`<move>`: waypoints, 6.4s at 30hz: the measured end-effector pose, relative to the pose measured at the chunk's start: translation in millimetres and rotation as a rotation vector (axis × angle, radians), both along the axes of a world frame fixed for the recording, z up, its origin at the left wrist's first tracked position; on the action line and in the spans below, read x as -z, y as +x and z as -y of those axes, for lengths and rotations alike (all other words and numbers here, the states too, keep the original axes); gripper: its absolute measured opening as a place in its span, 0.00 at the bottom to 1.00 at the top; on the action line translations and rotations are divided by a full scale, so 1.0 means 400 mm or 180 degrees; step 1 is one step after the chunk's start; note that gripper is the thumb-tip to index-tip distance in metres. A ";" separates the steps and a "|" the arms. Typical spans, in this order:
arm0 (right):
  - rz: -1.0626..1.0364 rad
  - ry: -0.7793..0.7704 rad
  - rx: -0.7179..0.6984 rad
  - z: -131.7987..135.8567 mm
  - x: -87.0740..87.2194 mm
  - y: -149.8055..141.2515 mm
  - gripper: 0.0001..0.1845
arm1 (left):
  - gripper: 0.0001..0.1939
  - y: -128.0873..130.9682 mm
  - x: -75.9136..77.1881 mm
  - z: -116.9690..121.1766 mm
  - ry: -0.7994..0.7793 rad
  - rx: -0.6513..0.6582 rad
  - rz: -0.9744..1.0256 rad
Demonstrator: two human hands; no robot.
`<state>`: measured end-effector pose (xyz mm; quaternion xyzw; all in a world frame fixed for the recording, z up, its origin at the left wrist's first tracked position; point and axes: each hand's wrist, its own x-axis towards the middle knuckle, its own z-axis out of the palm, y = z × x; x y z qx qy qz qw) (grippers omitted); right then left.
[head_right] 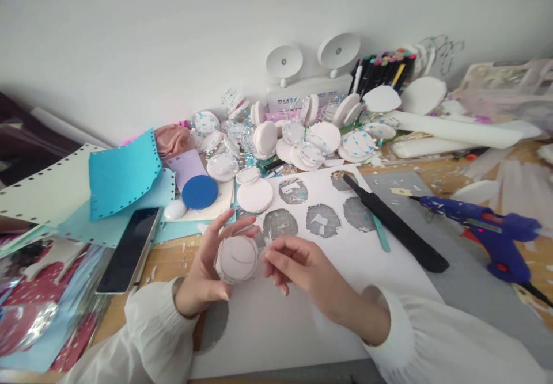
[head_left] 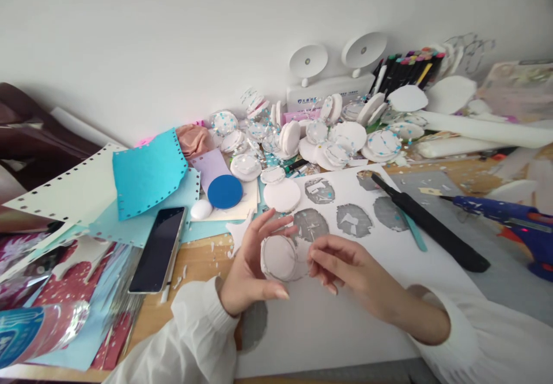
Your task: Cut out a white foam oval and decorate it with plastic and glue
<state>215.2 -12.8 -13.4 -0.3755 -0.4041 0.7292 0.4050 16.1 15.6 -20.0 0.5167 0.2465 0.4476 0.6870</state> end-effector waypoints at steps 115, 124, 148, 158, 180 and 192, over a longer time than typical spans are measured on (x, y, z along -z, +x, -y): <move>0.0059 0.0188 -0.0669 -0.006 -0.010 0.000 0.15 | 0.42 0.015 0.007 0.013 -0.1727 0.1513 0.0419; 0.0528 -0.0060 0.0313 -0.007 0.010 0.011 0.17 | 0.41 -0.032 -0.008 -0.015 0.0992 -0.0271 -0.1025; 0.1111 0.0913 0.0510 0.009 0.010 -0.001 0.08 | 0.42 -0.034 0.004 -0.009 0.1084 -0.0326 -0.1309; 0.0805 0.1720 0.0136 0.020 -0.004 0.036 0.08 | 0.40 -0.029 -0.001 -0.009 0.1199 -0.0275 -0.1390; 0.1088 0.0657 0.0099 0.000 -0.006 0.016 0.18 | 0.42 -0.029 0.001 -0.010 0.0970 -0.0063 -0.1334; 0.1393 0.1855 0.0794 0.021 0.014 0.001 0.09 | 0.40 -0.013 0.004 0.000 0.1250 -0.0297 -0.1463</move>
